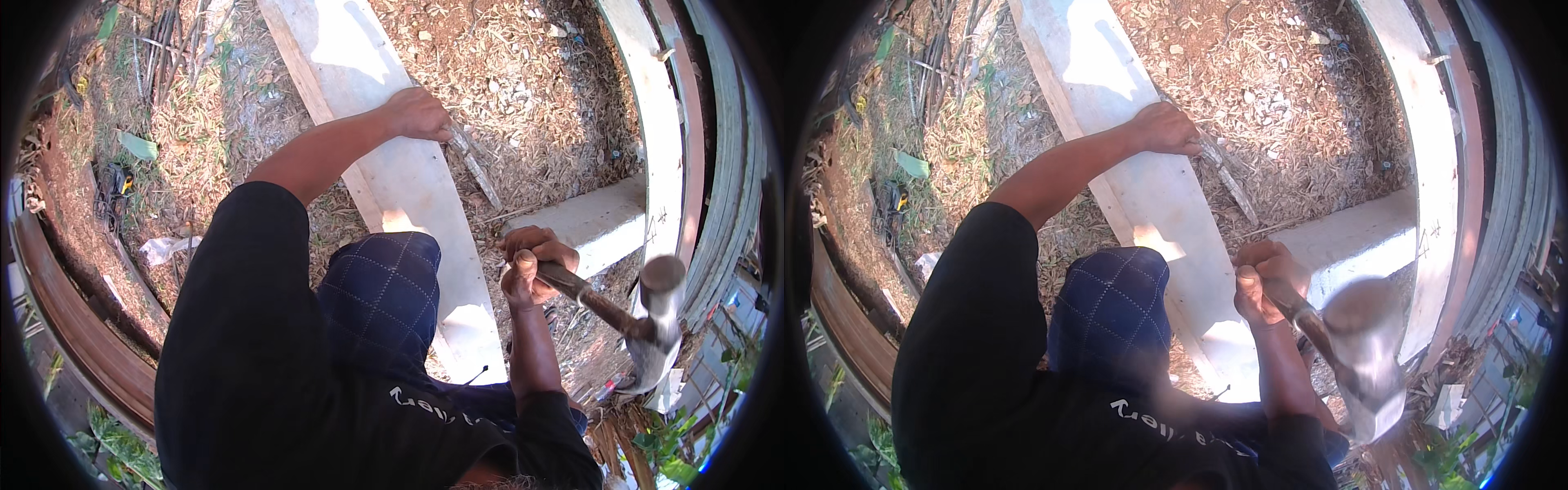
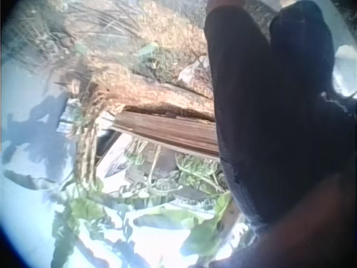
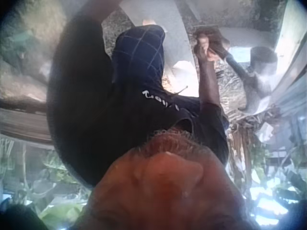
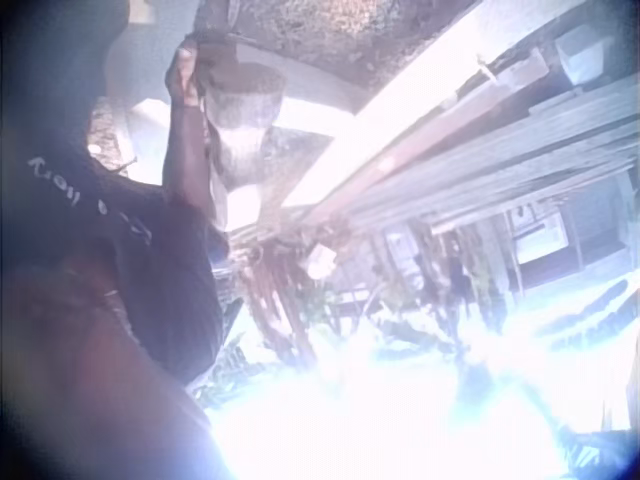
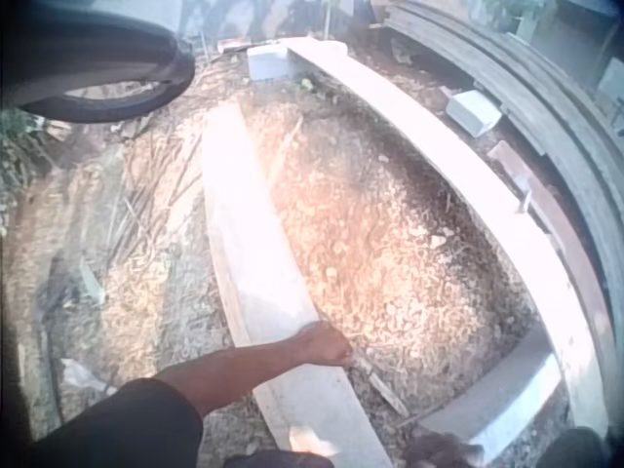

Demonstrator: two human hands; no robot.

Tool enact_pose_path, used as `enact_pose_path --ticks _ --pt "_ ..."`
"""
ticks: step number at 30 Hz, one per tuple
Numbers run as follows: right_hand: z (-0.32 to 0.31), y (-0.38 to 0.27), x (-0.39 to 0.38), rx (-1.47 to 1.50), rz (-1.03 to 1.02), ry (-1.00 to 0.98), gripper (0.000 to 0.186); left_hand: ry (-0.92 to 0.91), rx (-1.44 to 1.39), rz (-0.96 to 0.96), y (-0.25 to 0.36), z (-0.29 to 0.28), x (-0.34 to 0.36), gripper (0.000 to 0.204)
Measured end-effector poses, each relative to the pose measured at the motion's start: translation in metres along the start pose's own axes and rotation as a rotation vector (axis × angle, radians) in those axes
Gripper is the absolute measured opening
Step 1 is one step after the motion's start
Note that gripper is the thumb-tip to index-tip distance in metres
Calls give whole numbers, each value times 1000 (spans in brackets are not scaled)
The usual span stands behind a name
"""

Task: The person measures a long wooden plank with a tape measure and marks it with a pencil. They then use a hand saw to cut the plank along the marked line. The person also uses a hammer to tap the plank at the beginning.

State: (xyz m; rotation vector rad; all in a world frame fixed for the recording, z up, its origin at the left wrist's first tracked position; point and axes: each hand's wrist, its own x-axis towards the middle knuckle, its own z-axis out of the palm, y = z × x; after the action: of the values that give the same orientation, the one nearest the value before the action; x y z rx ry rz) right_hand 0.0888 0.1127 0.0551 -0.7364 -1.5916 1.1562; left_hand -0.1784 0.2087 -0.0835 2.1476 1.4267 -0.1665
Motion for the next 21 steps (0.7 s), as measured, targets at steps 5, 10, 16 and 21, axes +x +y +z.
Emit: enact_pose_path --ticks 5,10,16,21 --pt "-47 85 -65 -1038 662 -624 34 30 -85 -15 5 -3 5 40" --pt "-20 9 -13 -533 391 -339 27 418 -74 46 -16 38 -1 39" --pt "-33 55 -47 -288 57 -181 28 179 -105 69 -8 11 4 51" --pt "-32 53 -25 -778 666 -378 21 236 -80 -23 -20 31 14 52"
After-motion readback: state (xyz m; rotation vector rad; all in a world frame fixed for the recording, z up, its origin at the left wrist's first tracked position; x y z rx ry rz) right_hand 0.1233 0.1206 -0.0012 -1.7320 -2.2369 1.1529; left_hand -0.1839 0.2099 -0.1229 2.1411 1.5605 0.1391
